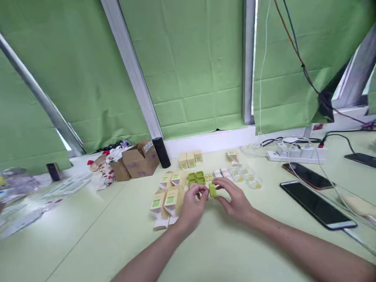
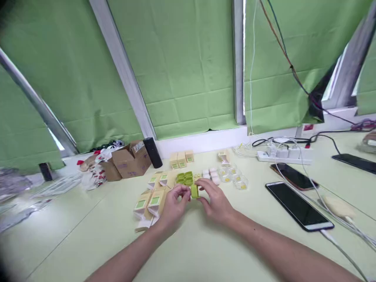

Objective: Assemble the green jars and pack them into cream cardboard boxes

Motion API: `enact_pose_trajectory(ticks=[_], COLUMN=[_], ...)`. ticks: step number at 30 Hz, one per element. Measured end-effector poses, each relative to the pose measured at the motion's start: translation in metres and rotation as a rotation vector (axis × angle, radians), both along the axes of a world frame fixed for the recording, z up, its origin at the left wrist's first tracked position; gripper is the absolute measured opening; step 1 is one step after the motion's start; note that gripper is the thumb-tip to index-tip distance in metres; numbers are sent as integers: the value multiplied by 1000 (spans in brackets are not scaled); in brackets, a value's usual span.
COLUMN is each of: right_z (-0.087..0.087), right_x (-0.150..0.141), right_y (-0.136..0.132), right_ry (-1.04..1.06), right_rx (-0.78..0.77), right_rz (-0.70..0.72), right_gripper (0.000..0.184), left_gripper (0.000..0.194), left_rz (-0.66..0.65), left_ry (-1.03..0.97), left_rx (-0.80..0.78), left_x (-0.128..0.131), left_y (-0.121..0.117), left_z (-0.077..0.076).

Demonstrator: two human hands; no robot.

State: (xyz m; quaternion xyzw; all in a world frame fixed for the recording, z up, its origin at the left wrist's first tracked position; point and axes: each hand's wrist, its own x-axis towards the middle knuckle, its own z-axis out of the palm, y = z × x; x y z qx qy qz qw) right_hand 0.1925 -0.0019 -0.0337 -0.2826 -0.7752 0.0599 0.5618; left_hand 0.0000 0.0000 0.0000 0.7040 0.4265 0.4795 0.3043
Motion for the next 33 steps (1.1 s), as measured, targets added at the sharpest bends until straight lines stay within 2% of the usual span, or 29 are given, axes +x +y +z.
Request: enact_pose_trajectory(ticks=[27, 33], right_z=[4, 4], right_x=[-2, -2], right_y=[0, 0], right_ry=[14, 20], right_rx=[-35, -48], right_rz=[24, 30], right_gripper=[52, 51], left_gripper=[19, 24], left_rz=[12, 16], left_ry=[23, 37], left_rx=[26, 29], left_x=[-5, -5], left_y=[-1, -2], left_z=[5, 6])
